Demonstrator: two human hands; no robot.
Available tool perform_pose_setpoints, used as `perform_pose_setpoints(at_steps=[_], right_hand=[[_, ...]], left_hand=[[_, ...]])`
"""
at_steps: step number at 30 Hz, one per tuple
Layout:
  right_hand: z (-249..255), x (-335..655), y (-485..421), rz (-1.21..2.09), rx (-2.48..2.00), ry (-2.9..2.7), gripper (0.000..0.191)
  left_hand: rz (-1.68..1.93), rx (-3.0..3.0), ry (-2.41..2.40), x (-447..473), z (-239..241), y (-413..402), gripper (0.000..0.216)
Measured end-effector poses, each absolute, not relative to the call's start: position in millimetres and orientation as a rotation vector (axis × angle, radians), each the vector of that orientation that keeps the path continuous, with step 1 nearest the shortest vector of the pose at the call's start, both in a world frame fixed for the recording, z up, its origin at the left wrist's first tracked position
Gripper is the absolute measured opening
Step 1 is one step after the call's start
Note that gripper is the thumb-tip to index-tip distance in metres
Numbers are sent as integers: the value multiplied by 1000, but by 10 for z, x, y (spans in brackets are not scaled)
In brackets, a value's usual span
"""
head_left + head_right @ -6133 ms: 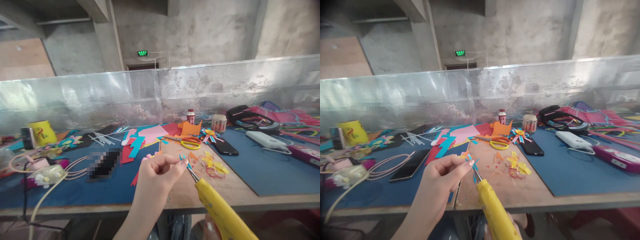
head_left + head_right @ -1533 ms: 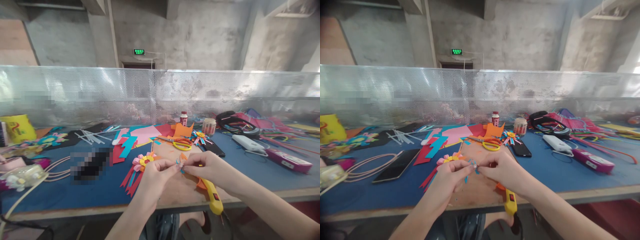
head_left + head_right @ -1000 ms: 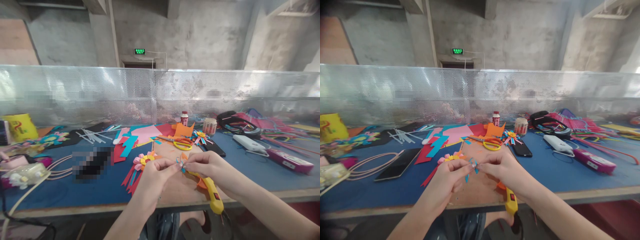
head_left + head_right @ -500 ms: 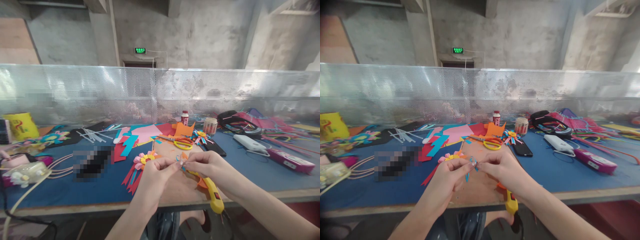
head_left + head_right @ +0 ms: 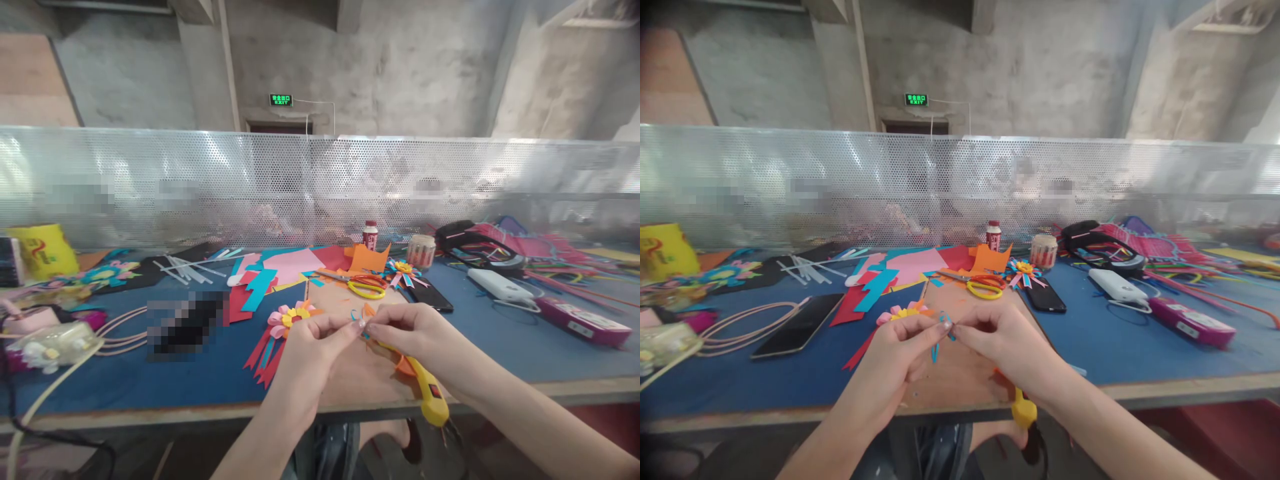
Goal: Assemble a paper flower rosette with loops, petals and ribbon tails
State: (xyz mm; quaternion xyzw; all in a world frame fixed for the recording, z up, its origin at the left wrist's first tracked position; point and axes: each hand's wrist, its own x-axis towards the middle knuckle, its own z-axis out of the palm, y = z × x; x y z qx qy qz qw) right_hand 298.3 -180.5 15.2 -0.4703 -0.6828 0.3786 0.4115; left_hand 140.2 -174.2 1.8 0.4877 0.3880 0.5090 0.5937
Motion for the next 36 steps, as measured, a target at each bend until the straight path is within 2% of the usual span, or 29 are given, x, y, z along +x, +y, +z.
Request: perform_pose_setpoints(at_steps=[8,12,16,19,22,25,31,36], right_hand=[[225,3012,-1818,865,-1267,-1830,28],[225,2977,-1952,665,-1247,-1834,21],[34,2907,-2147,192,-1158,-1832,12],[-143,2826,-2270,-282,-1090,-1791,20],[-258,2685,-2322,-537,-1134,-1630,23],[-316,2496,-2300,-524,-1147,-1486,24],[-394,2153,-2221,-33,-990,-1213,18],[-422,2007,-2216,89,-763,-1103,25]], left_hand=[[1203,1145,951,1376,63,-1743,26],[1206,1140,996,1352,84,-1758,29],[1225,1109,980,1351,85,-1812,24],[1234,1122,962,1349,90,-1868,23],[1214,1151,942,1329,91,-1914,22],[1186,1150,913,1296,76,-1949,23],[1216,978,835,1283,52,-2027,28],[1162,846,753,1332,24,-2077,39]])
